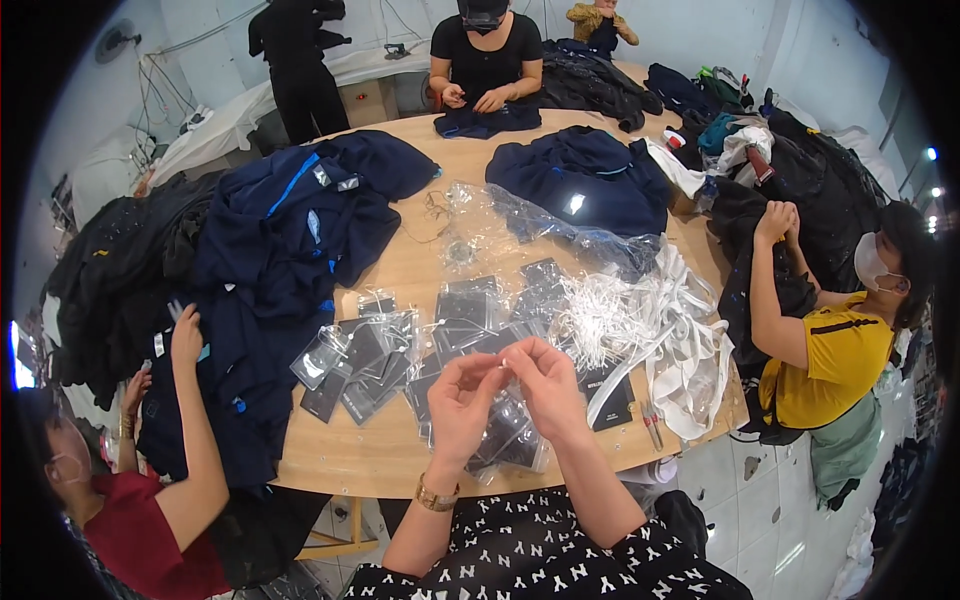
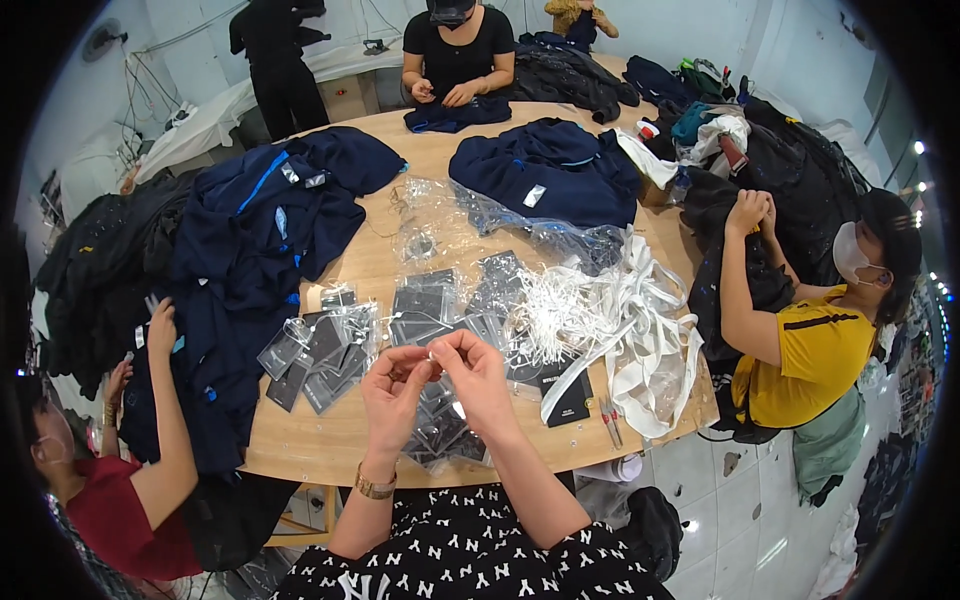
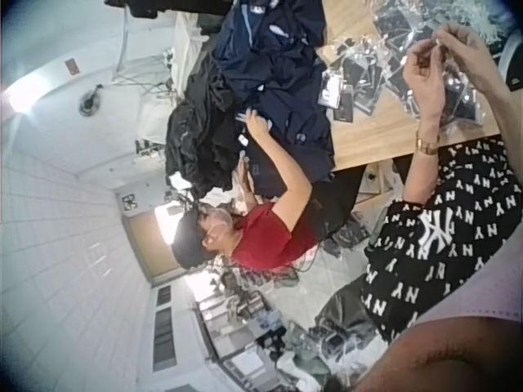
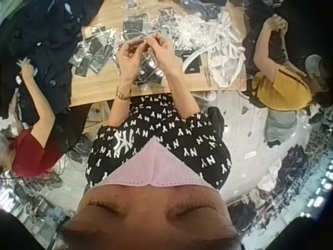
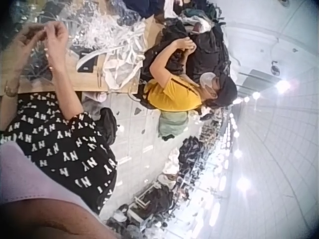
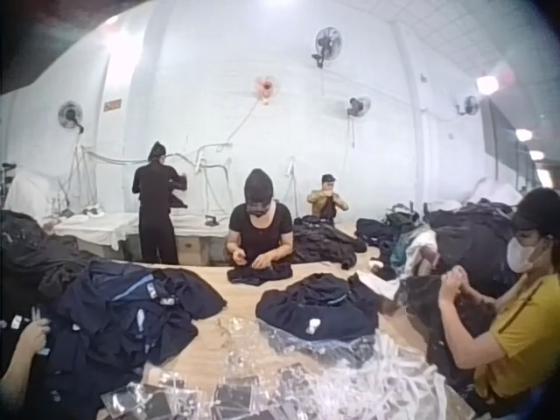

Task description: Placing small clothing labels or tags into individual plastic bags at a factory workbench.

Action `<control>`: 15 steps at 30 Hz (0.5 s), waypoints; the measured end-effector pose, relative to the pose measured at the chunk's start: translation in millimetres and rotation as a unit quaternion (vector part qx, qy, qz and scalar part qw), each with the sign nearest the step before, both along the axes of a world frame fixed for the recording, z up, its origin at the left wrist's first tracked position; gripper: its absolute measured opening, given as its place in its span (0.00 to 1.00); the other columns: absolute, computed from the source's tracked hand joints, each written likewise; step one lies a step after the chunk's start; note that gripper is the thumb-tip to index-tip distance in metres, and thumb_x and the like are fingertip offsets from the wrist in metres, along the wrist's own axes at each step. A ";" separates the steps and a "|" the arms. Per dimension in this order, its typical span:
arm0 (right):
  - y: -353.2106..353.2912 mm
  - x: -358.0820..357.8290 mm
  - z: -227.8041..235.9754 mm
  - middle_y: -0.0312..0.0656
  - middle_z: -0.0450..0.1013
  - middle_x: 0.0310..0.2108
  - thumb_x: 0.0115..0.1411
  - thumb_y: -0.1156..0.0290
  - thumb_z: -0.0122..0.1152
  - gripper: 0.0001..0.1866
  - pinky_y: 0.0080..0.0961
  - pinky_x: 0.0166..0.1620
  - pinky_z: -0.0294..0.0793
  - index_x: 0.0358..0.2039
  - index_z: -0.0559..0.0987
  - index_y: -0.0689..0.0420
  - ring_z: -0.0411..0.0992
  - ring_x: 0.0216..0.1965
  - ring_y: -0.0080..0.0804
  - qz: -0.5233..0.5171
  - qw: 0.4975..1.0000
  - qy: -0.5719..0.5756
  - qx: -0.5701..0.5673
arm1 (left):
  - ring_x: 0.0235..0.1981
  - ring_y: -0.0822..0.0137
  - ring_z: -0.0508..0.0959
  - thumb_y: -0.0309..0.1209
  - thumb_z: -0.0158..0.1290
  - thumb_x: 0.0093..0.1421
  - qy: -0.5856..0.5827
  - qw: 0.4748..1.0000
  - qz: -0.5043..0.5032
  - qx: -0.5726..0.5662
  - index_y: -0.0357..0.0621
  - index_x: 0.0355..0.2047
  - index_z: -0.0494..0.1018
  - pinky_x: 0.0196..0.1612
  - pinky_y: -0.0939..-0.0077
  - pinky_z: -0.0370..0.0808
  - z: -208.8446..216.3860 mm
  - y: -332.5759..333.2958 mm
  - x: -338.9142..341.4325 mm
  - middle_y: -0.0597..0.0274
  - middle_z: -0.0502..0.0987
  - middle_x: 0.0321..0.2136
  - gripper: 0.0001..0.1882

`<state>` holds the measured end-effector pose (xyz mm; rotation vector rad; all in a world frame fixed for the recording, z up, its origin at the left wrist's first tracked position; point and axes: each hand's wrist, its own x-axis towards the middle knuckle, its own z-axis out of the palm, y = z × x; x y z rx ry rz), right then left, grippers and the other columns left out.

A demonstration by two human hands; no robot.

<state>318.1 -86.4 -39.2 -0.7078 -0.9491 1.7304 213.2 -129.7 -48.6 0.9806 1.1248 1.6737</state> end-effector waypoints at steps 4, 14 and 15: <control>-1.2 2.5 1.4 0.37 0.70 0.27 0.58 0.72 0.51 0.06 0.17 0.33 0.66 0.29 0.72 0.61 0.66 0.28 0.19 0.020 0.999 0.031 -0.012 | 0.31 0.75 0.75 0.20 0.52 0.53 -0.026 1.000 -0.004 0.015 0.33 0.35 0.70 0.35 0.85 0.72 0.4 -2.5 2.5 0.60 0.76 0.30 0.08; 8.9 11.8 -9.1 0.35 0.70 0.25 0.57 0.71 0.53 0.08 0.16 0.32 0.66 0.31 0.73 0.63 0.68 0.27 0.19 -0.033 0.999 -0.028 -0.012 | 0.26 0.79 0.72 0.22 0.50 0.56 0.015 0.999 0.030 0.012 0.35 0.31 0.70 0.30 0.87 0.70 -3.5 -4.0 -0.3 0.64 0.74 0.25 0.04; 9.1 13.0 -7.1 0.35 0.70 0.24 0.57 0.71 0.54 0.07 0.16 0.31 0.66 0.32 0.74 0.63 0.68 0.26 0.19 -0.015 0.999 -0.006 -0.033 | 0.26 0.79 0.71 0.23 0.51 0.55 0.031 0.999 0.036 0.003 0.35 0.31 0.70 0.31 0.87 0.68 -3.7 -3.6 0.6 0.66 0.73 0.25 0.04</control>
